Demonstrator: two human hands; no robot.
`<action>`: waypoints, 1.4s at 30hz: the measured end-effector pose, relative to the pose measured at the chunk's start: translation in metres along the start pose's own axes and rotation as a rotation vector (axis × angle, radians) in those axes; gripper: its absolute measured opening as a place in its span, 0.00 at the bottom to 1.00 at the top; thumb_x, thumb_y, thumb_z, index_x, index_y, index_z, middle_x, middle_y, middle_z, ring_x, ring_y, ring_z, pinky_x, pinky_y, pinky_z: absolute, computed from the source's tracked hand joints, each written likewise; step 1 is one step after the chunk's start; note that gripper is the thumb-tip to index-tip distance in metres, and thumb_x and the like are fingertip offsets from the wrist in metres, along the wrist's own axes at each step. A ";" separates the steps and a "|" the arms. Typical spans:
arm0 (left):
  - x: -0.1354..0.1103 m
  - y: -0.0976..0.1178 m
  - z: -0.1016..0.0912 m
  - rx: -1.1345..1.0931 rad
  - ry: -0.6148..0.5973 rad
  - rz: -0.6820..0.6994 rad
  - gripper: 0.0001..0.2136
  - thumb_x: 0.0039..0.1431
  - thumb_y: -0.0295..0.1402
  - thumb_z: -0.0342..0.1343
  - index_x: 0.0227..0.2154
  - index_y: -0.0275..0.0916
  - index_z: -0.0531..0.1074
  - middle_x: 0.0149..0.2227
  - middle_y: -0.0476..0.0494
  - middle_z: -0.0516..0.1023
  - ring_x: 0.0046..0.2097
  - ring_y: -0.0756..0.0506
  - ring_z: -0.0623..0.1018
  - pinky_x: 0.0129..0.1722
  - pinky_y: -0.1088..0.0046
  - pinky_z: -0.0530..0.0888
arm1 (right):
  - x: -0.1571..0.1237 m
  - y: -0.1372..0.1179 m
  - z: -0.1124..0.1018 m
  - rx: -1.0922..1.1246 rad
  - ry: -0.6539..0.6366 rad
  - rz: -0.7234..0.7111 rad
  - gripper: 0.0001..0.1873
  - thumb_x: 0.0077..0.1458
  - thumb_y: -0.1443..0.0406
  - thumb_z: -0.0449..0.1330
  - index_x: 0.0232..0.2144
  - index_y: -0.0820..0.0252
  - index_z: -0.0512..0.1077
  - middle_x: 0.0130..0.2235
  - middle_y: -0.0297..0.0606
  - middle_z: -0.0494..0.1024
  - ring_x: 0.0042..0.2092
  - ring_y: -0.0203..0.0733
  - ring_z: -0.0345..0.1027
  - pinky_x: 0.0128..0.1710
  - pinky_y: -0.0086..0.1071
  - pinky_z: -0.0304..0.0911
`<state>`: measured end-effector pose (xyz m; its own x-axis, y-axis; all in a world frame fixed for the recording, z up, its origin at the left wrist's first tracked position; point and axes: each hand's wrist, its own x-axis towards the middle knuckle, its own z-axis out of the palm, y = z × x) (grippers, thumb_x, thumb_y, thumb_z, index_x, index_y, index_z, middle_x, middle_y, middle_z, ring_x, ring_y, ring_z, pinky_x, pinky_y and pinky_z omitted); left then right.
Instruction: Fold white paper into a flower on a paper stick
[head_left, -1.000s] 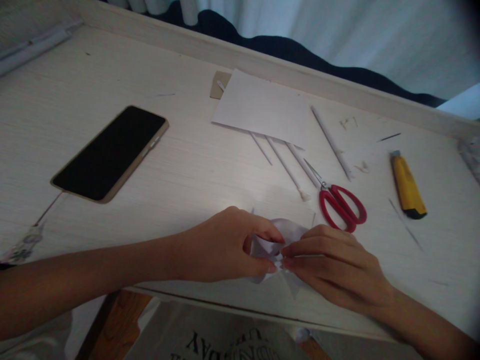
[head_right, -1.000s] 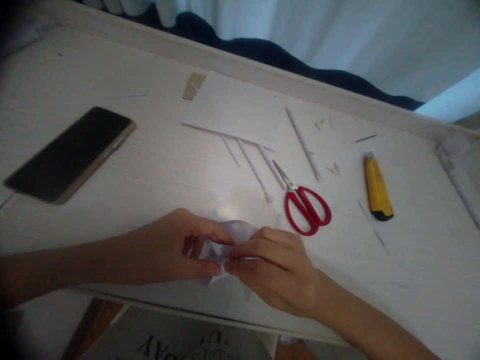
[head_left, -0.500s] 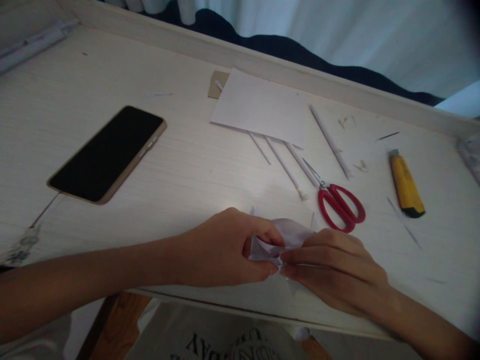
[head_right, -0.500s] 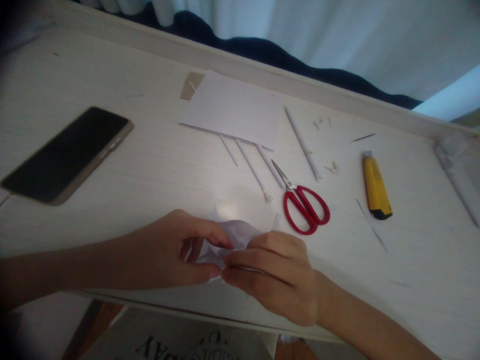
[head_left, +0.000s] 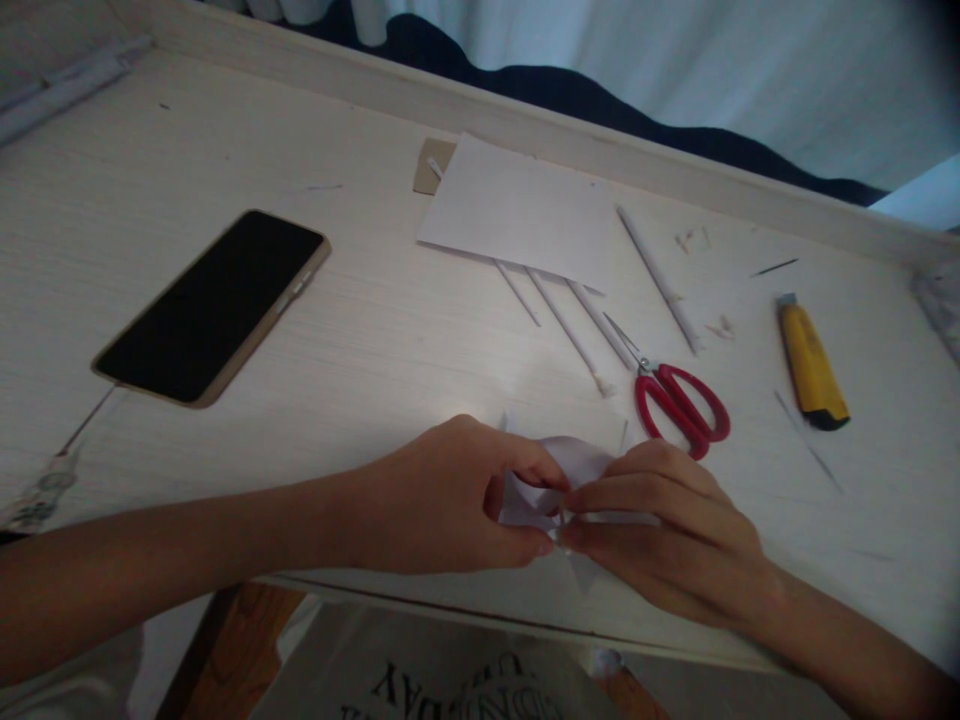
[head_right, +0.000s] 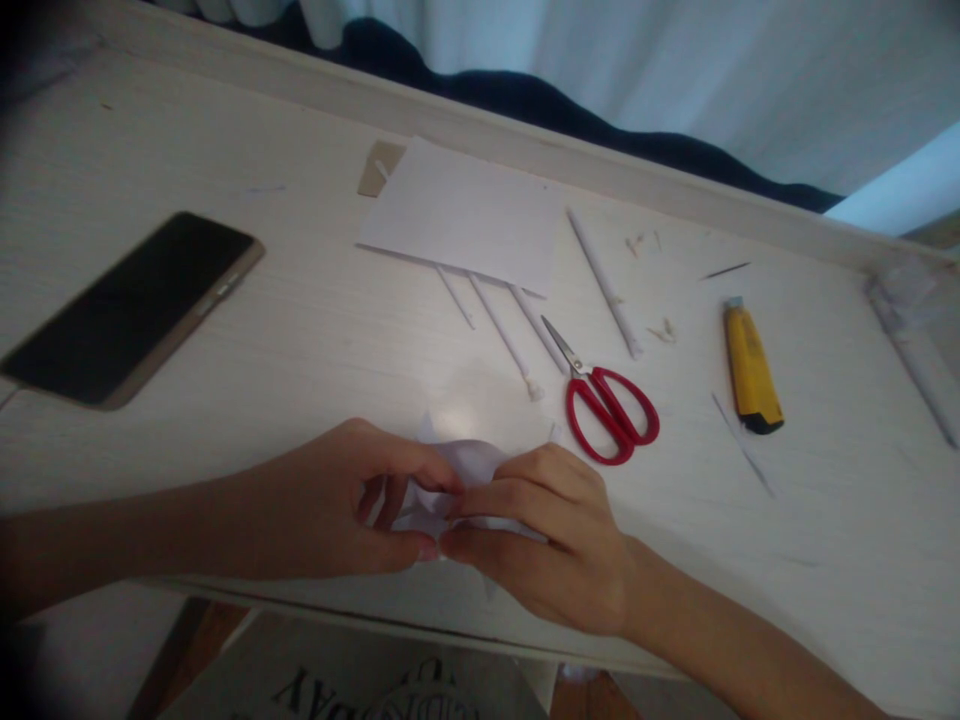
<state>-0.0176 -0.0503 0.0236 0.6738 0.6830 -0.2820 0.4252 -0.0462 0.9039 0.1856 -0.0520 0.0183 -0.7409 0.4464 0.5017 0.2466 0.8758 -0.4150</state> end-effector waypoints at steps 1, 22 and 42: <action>0.000 0.000 0.000 0.007 0.005 0.003 0.11 0.46 0.32 0.55 0.35 0.39 0.71 0.20 0.54 0.68 0.21 0.56 0.66 0.19 0.83 0.60 | 0.001 0.000 0.000 -0.003 0.007 0.006 0.06 0.44 0.74 0.61 0.28 0.62 0.73 0.31 0.37 0.76 0.31 0.37 0.65 0.26 0.34 0.61; 0.001 0.001 -0.001 -0.025 0.012 -0.006 0.10 0.49 0.31 0.52 0.35 0.37 0.72 0.20 0.54 0.67 0.21 0.56 0.64 0.19 0.82 0.58 | 0.001 0.002 -0.006 -0.003 -0.080 0.058 0.11 0.45 0.70 0.60 0.35 0.61 0.70 0.32 0.37 0.74 0.34 0.38 0.64 0.32 0.37 0.60; 0.002 0.000 0.000 -0.035 0.047 0.066 0.08 0.48 0.28 0.53 0.34 0.38 0.72 0.21 0.55 0.69 0.22 0.57 0.64 0.21 0.84 0.60 | 0.000 0.003 -0.011 -0.026 -0.226 0.369 0.06 0.46 0.69 0.55 0.30 0.58 0.70 0.41 0.41 0.66 0.43 0.45 0.60 0.39 0.41 0.58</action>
<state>-0.0165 -0.0490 0.0227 0.6703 0.7127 -0.2069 0.3587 -0.0671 0.9310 0.1933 -0.0480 0.0252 -0.7177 0.6815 0.1430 0.5342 0.6706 -0.5148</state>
